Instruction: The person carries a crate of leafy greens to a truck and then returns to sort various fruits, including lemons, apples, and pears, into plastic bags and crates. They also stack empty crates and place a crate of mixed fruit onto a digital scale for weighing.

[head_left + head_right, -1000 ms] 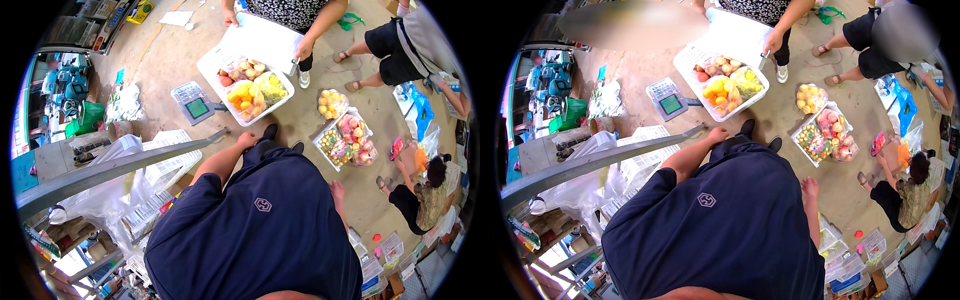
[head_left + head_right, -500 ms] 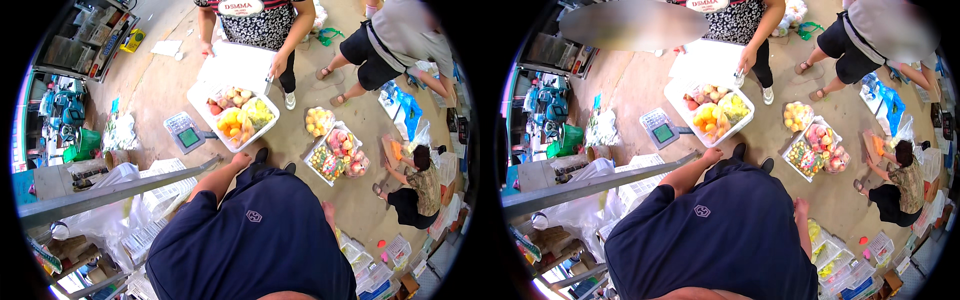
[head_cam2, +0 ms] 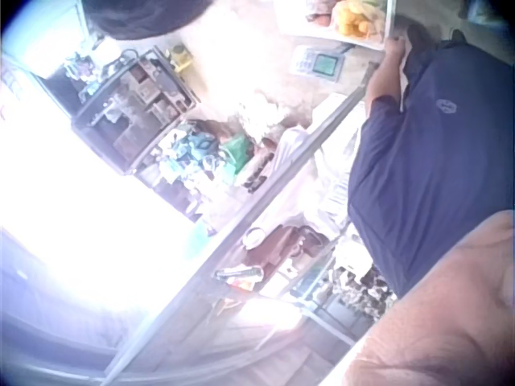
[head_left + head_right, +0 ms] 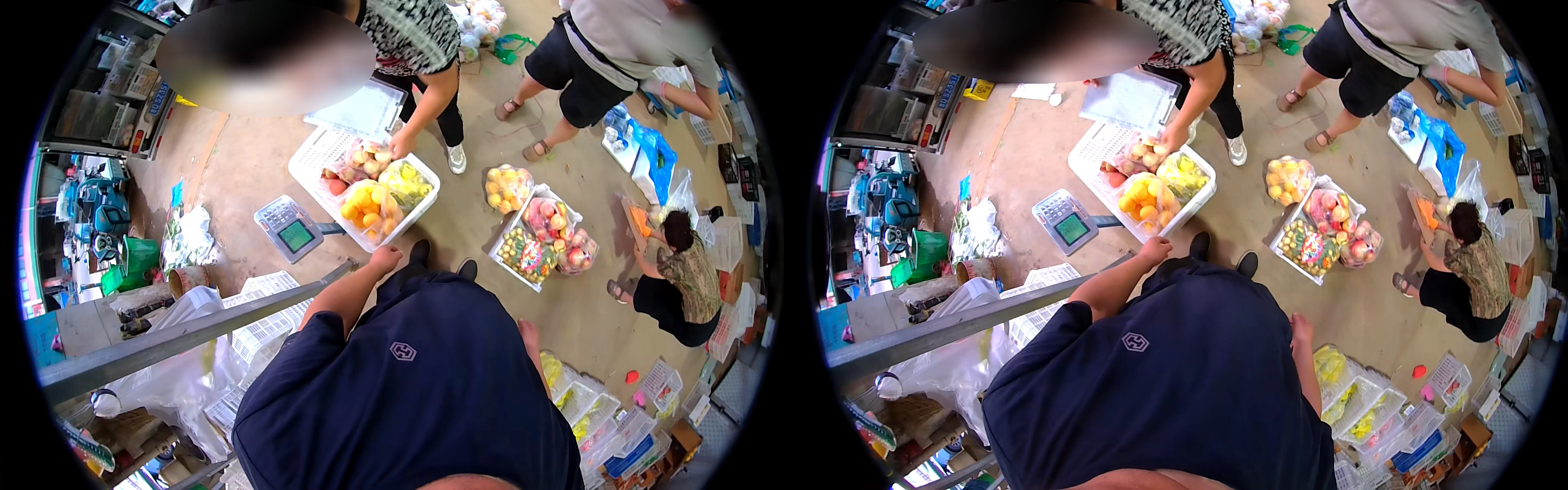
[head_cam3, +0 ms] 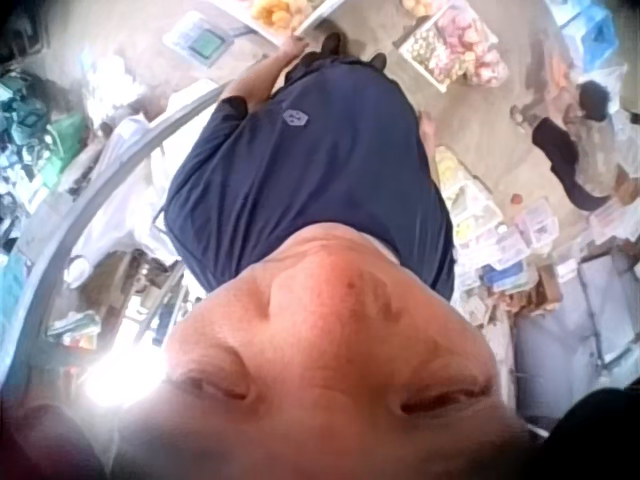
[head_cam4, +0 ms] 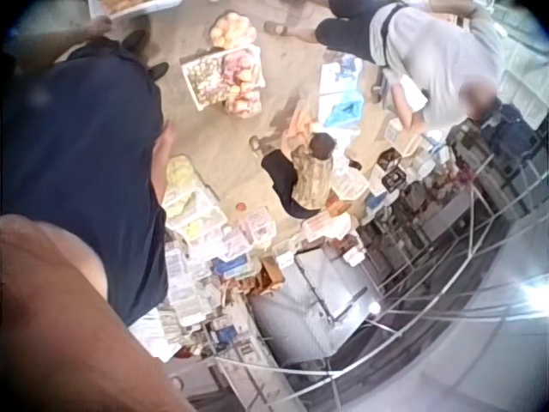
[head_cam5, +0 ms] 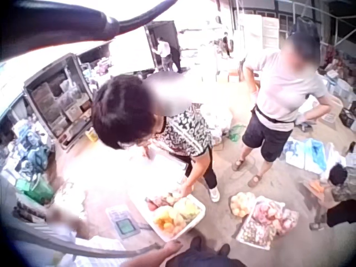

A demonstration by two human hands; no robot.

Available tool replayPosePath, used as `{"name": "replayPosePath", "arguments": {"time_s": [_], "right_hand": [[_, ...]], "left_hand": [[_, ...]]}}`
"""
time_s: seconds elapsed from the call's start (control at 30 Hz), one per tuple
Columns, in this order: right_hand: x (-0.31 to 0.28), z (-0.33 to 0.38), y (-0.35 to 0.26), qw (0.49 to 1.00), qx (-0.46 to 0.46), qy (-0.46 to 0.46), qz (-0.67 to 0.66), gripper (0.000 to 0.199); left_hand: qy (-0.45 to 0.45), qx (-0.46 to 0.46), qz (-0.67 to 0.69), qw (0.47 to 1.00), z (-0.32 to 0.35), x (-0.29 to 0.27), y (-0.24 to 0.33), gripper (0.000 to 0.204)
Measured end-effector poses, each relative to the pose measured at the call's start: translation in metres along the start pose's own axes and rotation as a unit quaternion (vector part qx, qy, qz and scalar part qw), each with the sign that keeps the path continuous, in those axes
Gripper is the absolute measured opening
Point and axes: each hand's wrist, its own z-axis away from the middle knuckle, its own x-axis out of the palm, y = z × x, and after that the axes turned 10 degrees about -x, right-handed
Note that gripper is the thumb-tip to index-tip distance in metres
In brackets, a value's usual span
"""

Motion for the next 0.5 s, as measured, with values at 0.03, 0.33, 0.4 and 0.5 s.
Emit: {"name": "replayPosePath", "arguments": {"time_s": [0.03,0.33,0.4,0.5], "right_hand": [[0.001,0.001,0.0,1.0,0.0,0.011,-0.01,0.023],[-0.001,0.001,-0.02,0.998,0.031,-0.027,0.047,0.02],[0.0,-0.005,-0.008,0.999,0.041,-0.013,0.015,0.02],[0.005,-0.006,-0.013,0.999,0.025,0.016,-0.018,0.022]], "left_hand": [[0.004,-0.002,0.006,1.0,0.0,0.002,0.0,0.037],[0.01,0.017,-0.022,1.0,0.002,0.003,-0.008,0.036],[0.01,0.007,-0.015,1.0,0.003,0.003,-0.012,0.036],[0.014,0.002,-0.009,1.0,0.003,0.005,-0.016,0.034]]}}
